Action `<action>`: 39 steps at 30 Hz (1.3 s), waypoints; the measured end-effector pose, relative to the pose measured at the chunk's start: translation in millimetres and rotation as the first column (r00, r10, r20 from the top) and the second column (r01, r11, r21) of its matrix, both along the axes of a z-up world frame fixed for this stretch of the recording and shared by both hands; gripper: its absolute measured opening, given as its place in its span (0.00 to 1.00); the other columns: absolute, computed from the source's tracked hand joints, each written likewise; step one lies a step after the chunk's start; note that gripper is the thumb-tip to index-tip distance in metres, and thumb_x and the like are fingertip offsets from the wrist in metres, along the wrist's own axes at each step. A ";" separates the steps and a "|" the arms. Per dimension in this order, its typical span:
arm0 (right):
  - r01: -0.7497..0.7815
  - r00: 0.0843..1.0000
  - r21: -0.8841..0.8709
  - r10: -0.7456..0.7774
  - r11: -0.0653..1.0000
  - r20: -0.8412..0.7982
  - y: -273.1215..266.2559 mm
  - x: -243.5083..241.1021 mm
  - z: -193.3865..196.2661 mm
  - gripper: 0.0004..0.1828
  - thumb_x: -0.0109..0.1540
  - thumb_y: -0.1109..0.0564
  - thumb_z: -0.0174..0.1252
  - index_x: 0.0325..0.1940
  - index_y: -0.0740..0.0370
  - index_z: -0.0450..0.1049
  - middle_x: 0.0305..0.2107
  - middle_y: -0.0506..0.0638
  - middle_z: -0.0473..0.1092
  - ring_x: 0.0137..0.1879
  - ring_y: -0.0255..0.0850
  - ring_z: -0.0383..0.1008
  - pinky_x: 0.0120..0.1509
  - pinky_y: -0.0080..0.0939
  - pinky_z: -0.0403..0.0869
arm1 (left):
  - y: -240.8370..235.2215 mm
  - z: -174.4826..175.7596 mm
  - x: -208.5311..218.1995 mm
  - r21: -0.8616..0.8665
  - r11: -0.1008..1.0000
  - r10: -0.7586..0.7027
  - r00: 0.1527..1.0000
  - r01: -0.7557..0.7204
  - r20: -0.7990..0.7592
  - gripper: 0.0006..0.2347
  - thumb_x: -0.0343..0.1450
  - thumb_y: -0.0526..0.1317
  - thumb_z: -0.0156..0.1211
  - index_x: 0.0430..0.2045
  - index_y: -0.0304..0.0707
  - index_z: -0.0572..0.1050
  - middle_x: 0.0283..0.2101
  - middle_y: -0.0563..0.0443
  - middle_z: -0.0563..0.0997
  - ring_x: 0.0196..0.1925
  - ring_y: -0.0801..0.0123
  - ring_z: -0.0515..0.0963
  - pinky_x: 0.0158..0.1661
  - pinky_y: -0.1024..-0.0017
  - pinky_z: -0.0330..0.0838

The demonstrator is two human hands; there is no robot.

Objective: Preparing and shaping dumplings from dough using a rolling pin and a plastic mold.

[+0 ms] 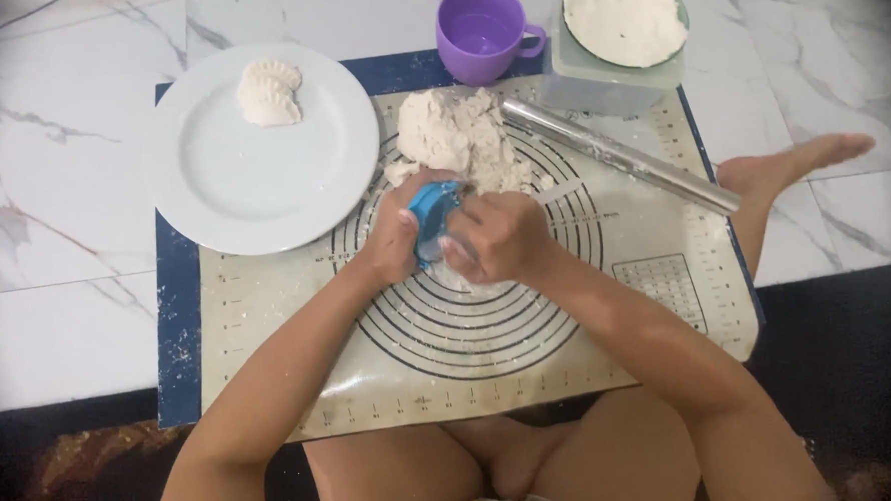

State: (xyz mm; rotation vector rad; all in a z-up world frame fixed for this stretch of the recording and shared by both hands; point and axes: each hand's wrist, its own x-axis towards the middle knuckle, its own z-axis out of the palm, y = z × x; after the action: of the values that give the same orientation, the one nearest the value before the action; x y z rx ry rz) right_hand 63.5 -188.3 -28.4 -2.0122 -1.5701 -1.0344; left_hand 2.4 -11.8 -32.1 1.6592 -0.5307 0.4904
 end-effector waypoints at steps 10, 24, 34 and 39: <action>0.079 0.990 -0.123 -0.092 0.989 -0.108 -8.4 15.2 21.2 0.15 0.60 0.44 0.49 0.24 0.52 0.71 0.11 0.43 0.59 0.14 0.35 0.62 0.17 0.31 0.62 | -3.4 -2.3 3.3 -0.134 0.987 0.086 0.995 -0.091 -0.041 0.40 0.71 0.69 0.18 0.47 0.29 0.74 0.43 0.35 0.81 0.47 0.56 0.82 0.52 0.59 0.73; 0.002 0.984 -0.241 -0.045 0.971 -0.172 -5.3 7.8 20.3 0.18 0.59 0.40 0.52 0.31 0.56 0.77 0.12 0.46 0.64 0.15 0.37 0.66 0.18 0.33 0.65 | 1.3 -11.6 7.9 -0.229 0.969 0.096 0.995 -0.096 -0.011 0.36 0.72 0.69 0.23 0.52 0.32 0.65 0.46 0.40 0.75 0.49 0.64 0.77 0.51 0.66 0.73; -0.025 0.952 -0.297 -0.068 0.955 -0.299 -1.1 2.8 15.1 0.21 0.63 0.41 0.49 0.34 0.56 0.78 0.13 0.48 0.66 0.15 0.37 0.67 0.18 0.32 0.65 | 2.8 -12.1 5.7 -0.133 0.979 0.161 0.985 -0.151 0.063 0.35 0.71 0.69 0.26 0.47 0.34 0.67 0.43 0.42 0.75 0.45 0.64 0.77 0.48 0.64 0.73; -0.002 0.955 -0.355 -0.103 0.935 -0.276 5.4 -2.7 24.0 0.19 0.62 0.43 0.50 0.36 0.58 0.78 0.14 0.48 0.65 0.16 0.40 0.67 0.18 0.36 0.65 | -0.1 -0.4 -3.6 -0.032 0.973 0.232 0.968 -0.230 0.097 0.33 0.71 0.68 0.26 0.47 0.36 0.66 0.42 0.44 0.74 0.44 0.62 0.78 0.47 0.64 0.74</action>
State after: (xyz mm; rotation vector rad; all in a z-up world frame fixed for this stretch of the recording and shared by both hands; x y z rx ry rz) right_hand 60.8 -182.9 -4.4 -2.3235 -1.6337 -0.4593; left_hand -1.2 -12.0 -32.5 1.6922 -0.4051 0.7505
